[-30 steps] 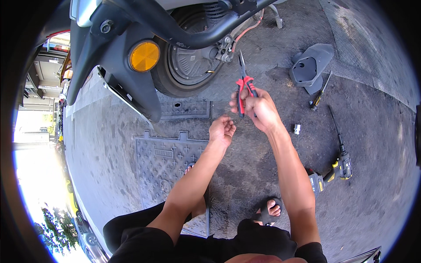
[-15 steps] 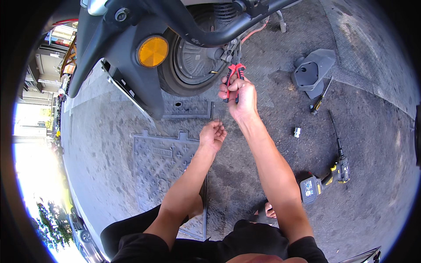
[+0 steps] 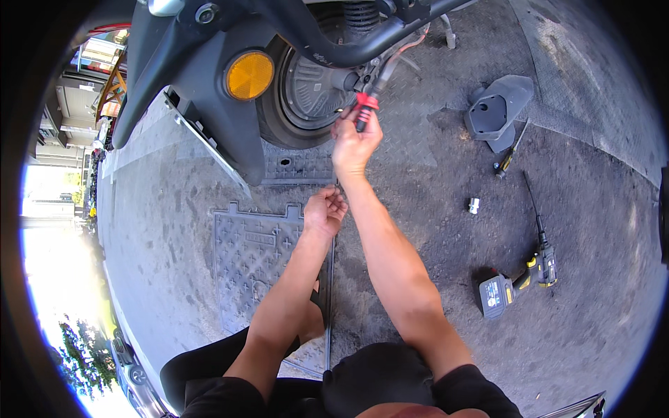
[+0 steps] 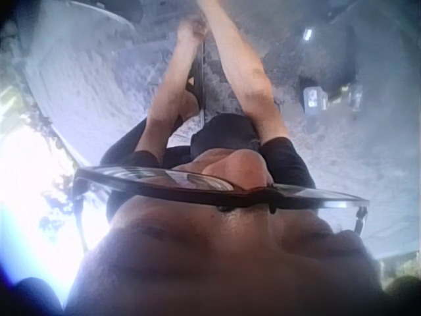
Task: The person gathers tools from a cluttered workshop, then works on a scooter parked outside. They remove a plastic cover, use a cordless impact driver to loosen and tighten bolts, and manipulate wiring with pliers. The person also uses a wrench on the license plate area.
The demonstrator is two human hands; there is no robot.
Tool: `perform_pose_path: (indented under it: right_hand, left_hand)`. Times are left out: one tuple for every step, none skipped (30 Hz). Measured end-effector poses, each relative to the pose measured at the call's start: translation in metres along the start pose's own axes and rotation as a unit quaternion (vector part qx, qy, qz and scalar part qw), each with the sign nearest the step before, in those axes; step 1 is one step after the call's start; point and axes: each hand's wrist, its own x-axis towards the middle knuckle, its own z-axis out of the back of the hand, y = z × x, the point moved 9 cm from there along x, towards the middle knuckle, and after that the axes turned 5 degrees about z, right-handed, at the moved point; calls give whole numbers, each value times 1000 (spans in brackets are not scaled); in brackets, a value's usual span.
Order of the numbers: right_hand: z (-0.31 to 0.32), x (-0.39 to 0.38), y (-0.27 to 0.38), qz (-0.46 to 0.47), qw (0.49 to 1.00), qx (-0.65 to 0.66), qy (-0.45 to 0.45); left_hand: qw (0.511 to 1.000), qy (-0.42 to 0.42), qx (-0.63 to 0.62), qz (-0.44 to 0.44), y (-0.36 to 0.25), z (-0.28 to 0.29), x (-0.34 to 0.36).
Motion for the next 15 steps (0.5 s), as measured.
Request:
perform_pose_path:
  right_hand:
    - [-6, -3, -2, 1, 1000, 22, 12]
    - [-8, -2, -14, -52, 998, 20, -13]
    - [-11, -8, -16, -55, 997, 35, -30]
    - [-13, -17, -10, -42, 997, 66, -11]
    - [-12, -23, -7, -53, 995, 82, 0]
    - [-9, -35, -1, -57, 993, 104, 25]
    - [9, -46, 11, -43, 997, 60, 25]
    - [33, -57, 24, -36, 999, 29, 17]
    - [60, -68, 34, -44, 999, 3, 14]
    - [90, -80, 45, -46, 998, -43, 5]
    - [124, -96, 51, -85, 991, -107, -13]
    - [159, -116, 58, -145, 970, -195, -18]
    - [191, -133, 66, -217, 925, -312, 23]
    - [223, -153, 74, -268, 889, -371, 4]
    - [250, -170, 87, -300, 817, -491, 37]
  left_hand:
    - [1000, -11, -1, 13, 1, 5, -2]
    - [1000, -5, 4, 15, -1, 5, -3]
    - [1000, 6, 9, 22, -5, 4, -6]
    - [1000, 13, 14, 22, -8, 4, -8]
    - [999, 42, 13, 22, -13, -4, -8]
    - [1000, 3, 15, 8, -16, 2, -8]
    - [999, 47, 6, 17, -16, -8, -7]
    - [999, 32, 4, 9, -17, -9, -4]
    - [999, 41, 10, -4, -16, -15, -3]
    - [999, 35, 18, 1, -11, -19, 1]
    - [999, 26, 40, 2, -4, -22, 2]
    - [997, 33, 62, 2, 3, -29, 4]
    - [991, 52, 125, -20, 6, -44, 8]
    - [979, 68, 186, -40, 11, -57, 11]
    - [964, 74, 247, -59, 18, -70, 16]
